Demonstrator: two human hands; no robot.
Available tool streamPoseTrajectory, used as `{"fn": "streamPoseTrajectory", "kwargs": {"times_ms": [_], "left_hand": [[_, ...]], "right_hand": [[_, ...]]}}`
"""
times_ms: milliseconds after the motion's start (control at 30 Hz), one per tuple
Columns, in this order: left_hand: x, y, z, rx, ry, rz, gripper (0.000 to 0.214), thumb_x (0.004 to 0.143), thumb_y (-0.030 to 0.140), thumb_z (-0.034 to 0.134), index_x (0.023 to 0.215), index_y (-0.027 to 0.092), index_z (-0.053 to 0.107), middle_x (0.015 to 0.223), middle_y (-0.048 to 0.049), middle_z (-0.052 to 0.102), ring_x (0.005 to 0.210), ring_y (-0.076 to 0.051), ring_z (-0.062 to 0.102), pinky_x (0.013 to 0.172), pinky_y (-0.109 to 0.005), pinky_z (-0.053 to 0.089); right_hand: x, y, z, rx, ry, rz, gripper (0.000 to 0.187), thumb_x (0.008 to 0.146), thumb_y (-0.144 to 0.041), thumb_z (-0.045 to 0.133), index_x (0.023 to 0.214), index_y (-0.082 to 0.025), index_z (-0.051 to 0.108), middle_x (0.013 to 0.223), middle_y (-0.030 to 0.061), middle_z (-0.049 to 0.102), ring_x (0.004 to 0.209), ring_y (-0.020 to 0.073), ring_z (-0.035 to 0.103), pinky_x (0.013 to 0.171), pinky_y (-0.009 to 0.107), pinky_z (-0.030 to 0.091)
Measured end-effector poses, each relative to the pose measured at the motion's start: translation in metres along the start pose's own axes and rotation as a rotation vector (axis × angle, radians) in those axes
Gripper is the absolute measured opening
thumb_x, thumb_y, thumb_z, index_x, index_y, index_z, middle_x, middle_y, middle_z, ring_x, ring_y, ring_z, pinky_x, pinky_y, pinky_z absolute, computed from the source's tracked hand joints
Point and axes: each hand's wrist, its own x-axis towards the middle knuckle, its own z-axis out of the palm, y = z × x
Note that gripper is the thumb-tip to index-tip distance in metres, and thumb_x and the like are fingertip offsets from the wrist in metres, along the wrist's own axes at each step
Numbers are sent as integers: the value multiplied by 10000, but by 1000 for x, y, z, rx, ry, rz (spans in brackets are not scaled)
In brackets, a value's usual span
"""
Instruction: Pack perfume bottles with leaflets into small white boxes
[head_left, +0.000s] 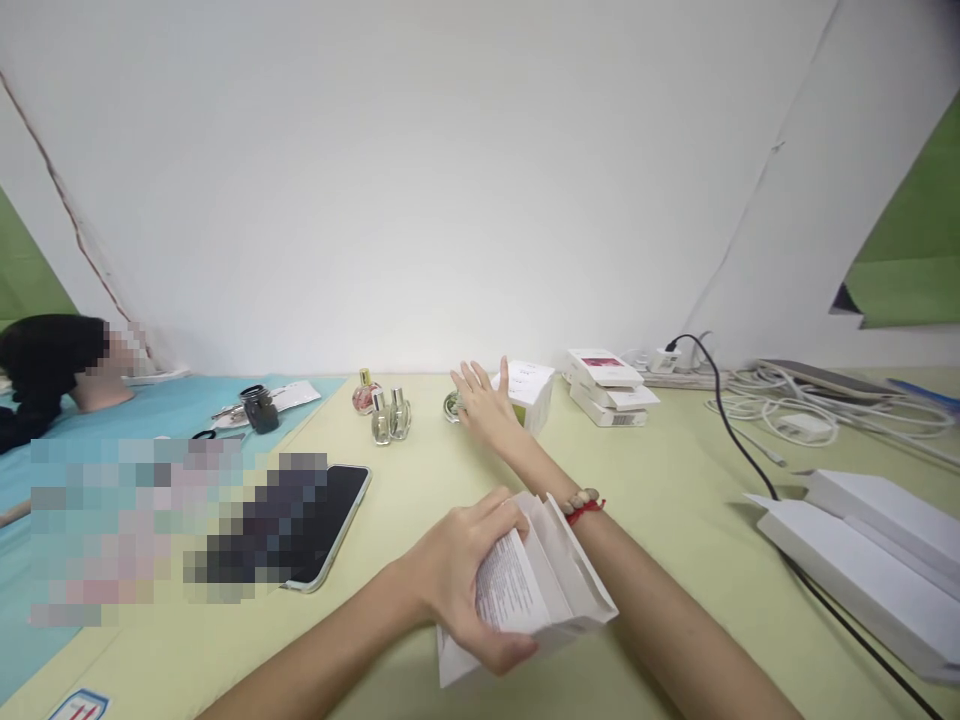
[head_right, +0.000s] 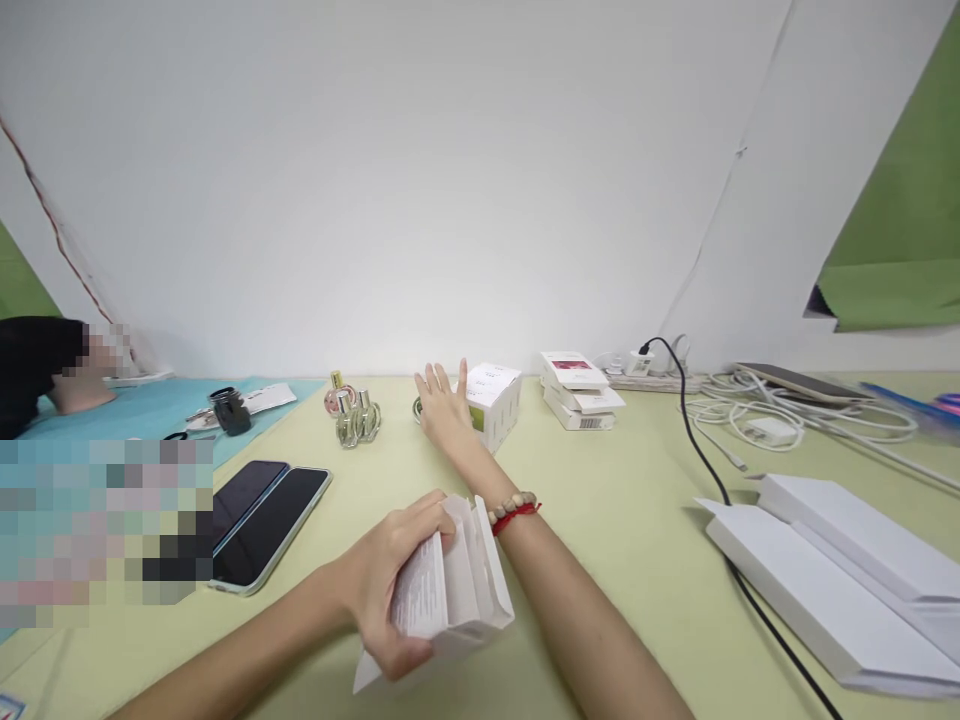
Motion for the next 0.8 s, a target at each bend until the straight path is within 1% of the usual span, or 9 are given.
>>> {"fn": "streamPoseTrajectory", "kwargs": {"times_ms": [67,167,300,400,467,567,633,700,800], "left_hand": [[0,0,1,15,-2,-12,537,416,561,556,750,205,332,721,11,370,609,-112,331,545,-254,305],[0,1,1,44,-18,-38,544,416,584,533,752,206,330,729,7,370,606,-112,328,528,-251,297],[1,2,1,61,-36,-52,570,407,598,534,780,209,348,732,6,374,599,-114,329,507,-250,279],[0,3,0,48,-31,-58,563,421,595,537,789,210,358,733,7,381,591,-111,325,508,-249,276],[0,3,0,43,-28,-56,555,428,585,541,794,210,361,737,5,389,597,-114,334,513,-250,280],[-1,3,-1,50,-30,-49,556,426,574,550,802,210,362,744,3,399,603,-117,347,521,-250,292],[-1,3,-2,60,-35,-43,561,426,577,554,808,211,365,753,1,406,604,-116,354,528,-250,304],[-2,3,-2,82,-44,-37,565,431,582,556,811,210,368,756,-1,408,604,-116,359,528,-250,310],[-4,1,-1,122,-37,-22,592,428,603,558,828,209,371,763,-4,407,590,-112,352,504,-246,304]], "right_hand": [[-1,-2,9,-39,-21,-19,539,790,-200,444,1313,-93,370,1386,176,334,1295,288,241,1033,585,-99],[-2,-1,15,-51,-45,-43,519,792,-221,455,1293,-100,395,1337,170,404,1265,284,288,1048,569,-90],[0,1,9,-24,-6,-14,482,801,-195,451,1276,-130,412,1180,145,530,1142,274,413,1058,550,-95],[2,1,5,-13,10,26,427,811,-201,466,1230,-123,451,1116,147,552,1091,272,446,1065,536,-74],[2,1,4,18,5,31,357,836,-192,441,1189,-146,480,1061,124,585,1080,251,461,1064,532,-51],[2,3,4,77,-34,8,258,878,-162,372,1074,-184,538,859,56,648,962,197,536,1066,506,-16],[3,3,3,100,-51,-16,229,886,-162,367,989,-195,568,743,22,650,860,173,568,1067,484,5],[3,2,-1,111,-52,-49,193,873,-166,406,938,-198,585,700,11,644,816,164,577,1064,474,10],[4,0,-11,154,-66,-86,133,836,-174,485,900,-197,600,714,9,649,801,155,588,1060,462,3]]}}
